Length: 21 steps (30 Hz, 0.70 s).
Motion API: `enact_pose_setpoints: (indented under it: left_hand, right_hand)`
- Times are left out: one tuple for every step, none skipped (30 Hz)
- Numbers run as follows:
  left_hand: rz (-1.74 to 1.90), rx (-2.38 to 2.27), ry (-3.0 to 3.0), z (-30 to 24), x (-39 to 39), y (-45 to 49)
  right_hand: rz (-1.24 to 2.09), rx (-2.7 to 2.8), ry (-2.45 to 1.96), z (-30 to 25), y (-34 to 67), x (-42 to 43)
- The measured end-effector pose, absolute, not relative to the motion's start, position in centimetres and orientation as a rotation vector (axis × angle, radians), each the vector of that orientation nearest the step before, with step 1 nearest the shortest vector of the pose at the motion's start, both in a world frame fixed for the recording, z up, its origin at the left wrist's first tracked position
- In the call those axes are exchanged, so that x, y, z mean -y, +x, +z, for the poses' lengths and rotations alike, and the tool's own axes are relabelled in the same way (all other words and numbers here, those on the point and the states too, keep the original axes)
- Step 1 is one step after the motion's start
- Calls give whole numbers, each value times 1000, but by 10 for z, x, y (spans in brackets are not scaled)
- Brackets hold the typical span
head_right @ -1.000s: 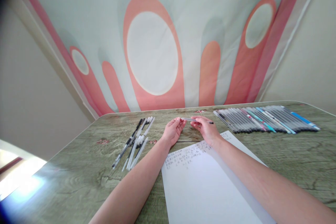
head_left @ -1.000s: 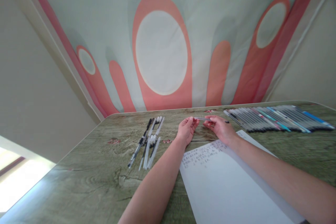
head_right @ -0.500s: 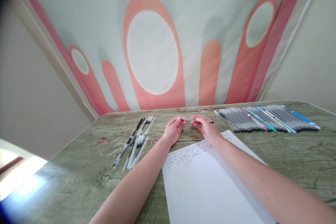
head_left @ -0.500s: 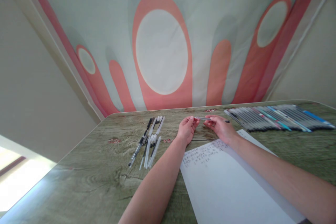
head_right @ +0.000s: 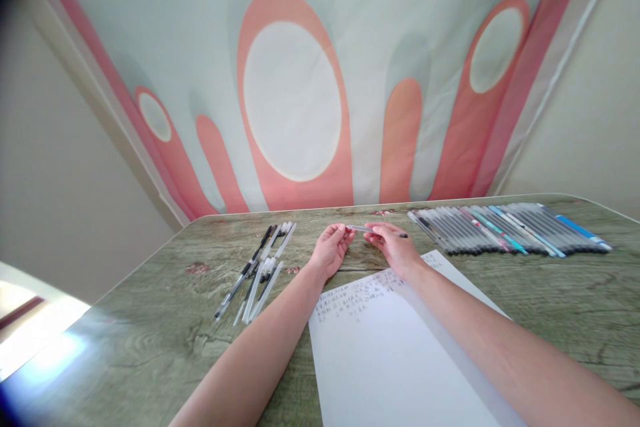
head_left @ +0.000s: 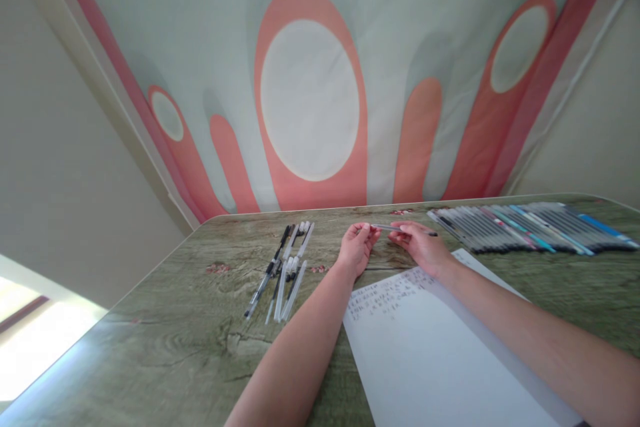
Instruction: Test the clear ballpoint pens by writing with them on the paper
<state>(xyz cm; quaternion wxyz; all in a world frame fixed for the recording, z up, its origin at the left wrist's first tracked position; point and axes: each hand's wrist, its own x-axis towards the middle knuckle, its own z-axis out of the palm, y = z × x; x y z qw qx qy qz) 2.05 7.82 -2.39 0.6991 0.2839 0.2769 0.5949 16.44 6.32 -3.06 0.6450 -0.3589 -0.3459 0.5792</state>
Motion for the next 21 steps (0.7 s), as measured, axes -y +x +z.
enact_pose_setpoints:
  left_hand:
    - [1325, -615, 633, -24, -78, 20]
    - [1323, -610, 634, -24, -78, 20]
    - [1320, -605, 637, -25, -79, 20]
    - [1317, -601, 640, -25, -79, 20]
    - [1315, -600, 641, -25, -79, 20]
    - [1314, -602, 640, -25, -79, 21]
    - [1315, -605, 635, -25, -79, 21]
    - [1316, -610, 629, -25, -79, 21]
    - [1317, -614, 624, -24, -79, 21]
    - [1316, -615, 621, -24, -79, 21]
    - [1315, -614, 620, -24, -79, 21]
    - [1314, -613, 620, -24, -79, 21]
    - [1313, -612, 620, -24, -79, 21]
    - [1313, -610, 621, -25, -79, 20]
    - [1313, -607, 623, -25, -80, 20]
    - [1314, -603, 627, -26, -80, 20]
    - [1316, -599, 632, -26, -80, 20]
    - [1317, -596, 638, -27, -80, 20]
    - [1320, -594, 645, -27, -80, 20]
    - [1323, -594, 651, -27, -80, 21]
    - [1327, -594, 657, -27, -80, 21]
  right_hand:
    - [1317, 785, -820, -31, 164, -63]
    - [1317, 782, -824, -31, 164, -63]
    - [1317, 778, -826, -31, 164, -64]
    - [1316, 775, -827, -31, 164, -64]
    - [1314, 773, -827, -31, 164, -64]
    - [1311, 774, -826, -32, 164, -64]
    - [1307, 776, -825, -32, 164, -64]
    - [1304, 781, -823, -32, 164, -64]
    - [1301, 785, -822, -32, 164, -64]
    - [1299, 789, -820, -32, 164, -63]
    - [1299, 792, -819, -32, 164, -63]
    - [1298, 794, -820, -32, 164, -63]
    - [1299, 797, -822, -32, 164, -63]
    - [1299, 799, -824, -32, 164, -64]
    - [1299, 802, -826, -33, 164, -64]
    - [1298, 803, -827, -33, 164, -64]
    - [1297, 803, -828, -33, 164, -64]
    - [1297, 803, -829, -33, 164, -64]
    - [1298, 803, -830, -34, 164, -64]
    - [1298, 805, -831, -34, 165, -64]
    - [1300, 809, -831, -33, 165, -64]
